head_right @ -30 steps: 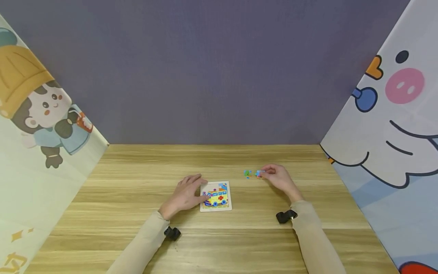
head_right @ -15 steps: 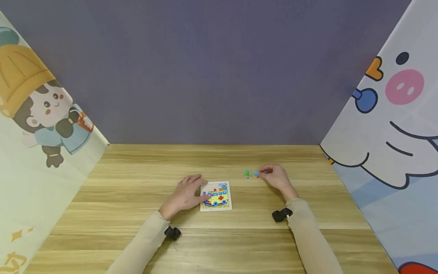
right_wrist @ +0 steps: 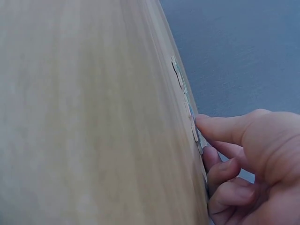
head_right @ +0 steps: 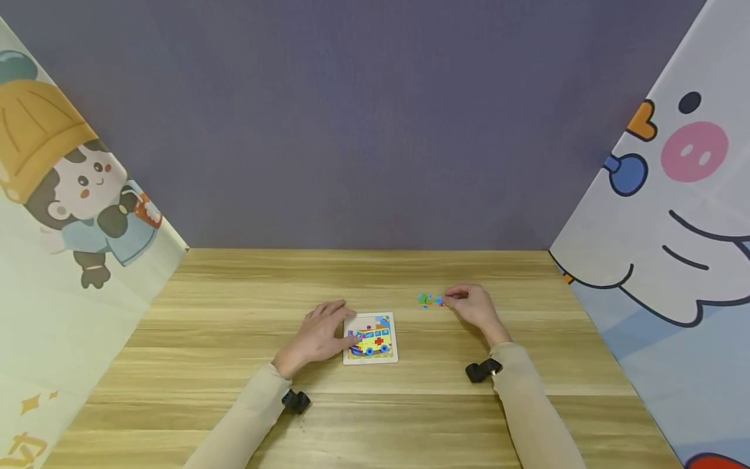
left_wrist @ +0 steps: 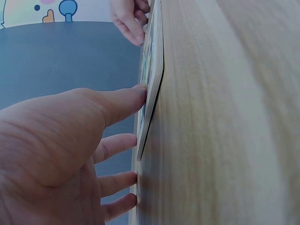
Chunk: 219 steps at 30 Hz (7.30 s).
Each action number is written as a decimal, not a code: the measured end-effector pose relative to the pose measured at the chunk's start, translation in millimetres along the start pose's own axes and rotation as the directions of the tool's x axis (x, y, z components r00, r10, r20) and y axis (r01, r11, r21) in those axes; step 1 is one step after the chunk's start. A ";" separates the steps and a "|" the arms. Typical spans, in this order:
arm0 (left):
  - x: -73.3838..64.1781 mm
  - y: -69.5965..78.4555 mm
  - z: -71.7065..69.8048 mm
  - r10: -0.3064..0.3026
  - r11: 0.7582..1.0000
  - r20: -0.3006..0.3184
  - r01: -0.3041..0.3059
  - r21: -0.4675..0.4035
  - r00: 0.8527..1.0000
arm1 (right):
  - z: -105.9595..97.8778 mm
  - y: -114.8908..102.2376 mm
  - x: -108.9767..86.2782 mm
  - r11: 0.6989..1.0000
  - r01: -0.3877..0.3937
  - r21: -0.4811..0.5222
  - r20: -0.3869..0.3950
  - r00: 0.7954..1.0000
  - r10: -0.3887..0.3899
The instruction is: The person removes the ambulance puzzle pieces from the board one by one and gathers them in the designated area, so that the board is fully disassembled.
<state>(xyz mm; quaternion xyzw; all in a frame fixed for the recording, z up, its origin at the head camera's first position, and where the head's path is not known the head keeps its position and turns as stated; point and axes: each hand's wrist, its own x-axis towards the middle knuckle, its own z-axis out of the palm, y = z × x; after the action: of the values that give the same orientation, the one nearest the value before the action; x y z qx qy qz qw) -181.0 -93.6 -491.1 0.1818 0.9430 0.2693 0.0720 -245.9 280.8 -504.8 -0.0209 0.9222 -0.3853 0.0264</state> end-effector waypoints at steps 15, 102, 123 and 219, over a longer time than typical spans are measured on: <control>-0.3 0.4 0.4 -0.005 1.000 -0.002 0.005 0.014 1.000 | -0.2 5.3 -1.1 0.999 0.005 0.050 0.002 1.000 -0.005; 1.7 0.2 0.4 -0.006 1.000 0.006 0.006 0.017 1.000 | 88.4 -93.3 -11.7 0.984 0.160 0.082 0.274 0.946 -0.176; 2.9 1.9 -1.1 -0.004 1.000 0.009 0.004 0.012 1.000 | 72.2 -86.5 -12.6 0.960 0.245 0.134 0.379 0.883 -0.278; -0.9 0.9 -0.2 0.002 1.000 0.021 -0.003 0.023 1.000 | -13.8 10.5 -13.1 0.988 0.115 0.100 0.108 0.986 -0.126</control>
<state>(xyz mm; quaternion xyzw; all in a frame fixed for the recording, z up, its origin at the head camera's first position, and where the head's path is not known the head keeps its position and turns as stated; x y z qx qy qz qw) -180.0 -93.3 -490.4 0.1866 0.9450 0.2567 0.0793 -234.0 298.8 -502.2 -0.0974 0.8972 -0.4270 0.0565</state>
